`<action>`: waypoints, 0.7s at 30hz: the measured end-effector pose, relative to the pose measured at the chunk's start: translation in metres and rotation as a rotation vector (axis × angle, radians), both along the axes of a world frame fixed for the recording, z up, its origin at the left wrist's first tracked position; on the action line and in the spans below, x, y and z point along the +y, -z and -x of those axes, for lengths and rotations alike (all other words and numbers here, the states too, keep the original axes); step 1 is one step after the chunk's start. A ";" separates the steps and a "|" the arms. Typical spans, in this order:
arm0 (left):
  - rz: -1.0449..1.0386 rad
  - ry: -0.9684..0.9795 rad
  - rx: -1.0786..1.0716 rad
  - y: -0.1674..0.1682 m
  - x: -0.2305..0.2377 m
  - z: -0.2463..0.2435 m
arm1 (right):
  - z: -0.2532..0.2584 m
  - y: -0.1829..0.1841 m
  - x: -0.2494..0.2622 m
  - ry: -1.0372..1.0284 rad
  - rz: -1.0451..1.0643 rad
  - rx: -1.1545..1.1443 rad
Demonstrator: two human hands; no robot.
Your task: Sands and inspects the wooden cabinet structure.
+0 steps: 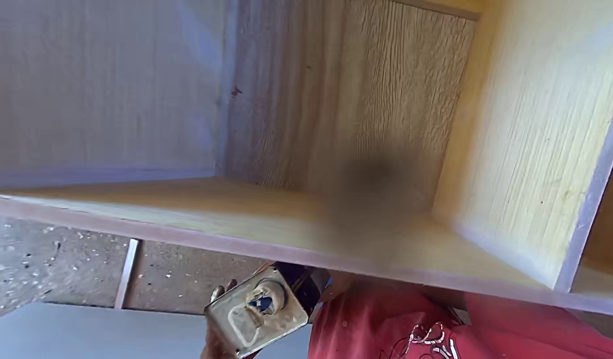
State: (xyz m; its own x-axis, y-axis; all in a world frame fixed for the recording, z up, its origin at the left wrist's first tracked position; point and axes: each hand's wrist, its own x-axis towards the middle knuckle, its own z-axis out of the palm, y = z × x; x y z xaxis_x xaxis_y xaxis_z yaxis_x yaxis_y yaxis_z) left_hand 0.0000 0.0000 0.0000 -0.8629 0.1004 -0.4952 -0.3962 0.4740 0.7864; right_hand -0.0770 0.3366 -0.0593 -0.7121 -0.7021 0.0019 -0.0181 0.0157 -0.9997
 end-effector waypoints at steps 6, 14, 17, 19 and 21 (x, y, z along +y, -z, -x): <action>-0.065 -0.107 0.234 -0.027 -0.069 0.002 | 0.048 -0.038 -0.070 0.008 -0.179 0.178; -0.005 -0.317 0.431 -0.034 -0.231 0.028 | 0.131 -0.023 -0.282 -0.213 -0.121 0.344; 0.071 -0.443 0.463 -0.027 -0.302 0.025 | 0.167 -0.027 -0.369 -0.314 -0.191 0.340; 0.097 -0.546 0.448 -0.021 -0.345 0.028 | 0.194 -0.024 -0.415 -0.304 -0.272 0.256; 0.129 -0.643 0.450 -0.013 -0.385 0.039 | 0.223 -0.018 -0.452 -0.155 -0.361 0.078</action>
State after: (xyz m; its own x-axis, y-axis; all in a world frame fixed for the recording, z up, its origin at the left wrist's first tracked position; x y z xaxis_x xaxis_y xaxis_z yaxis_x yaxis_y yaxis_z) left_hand -0.0389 -0.3854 0.0132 -0.8524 -0.5196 -0.0589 -0.2801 0.3585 0.8905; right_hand -0.2997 -0.1157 -0.0415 -0.6050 -0.7666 -0.2150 -0.1235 0.3572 -0.9258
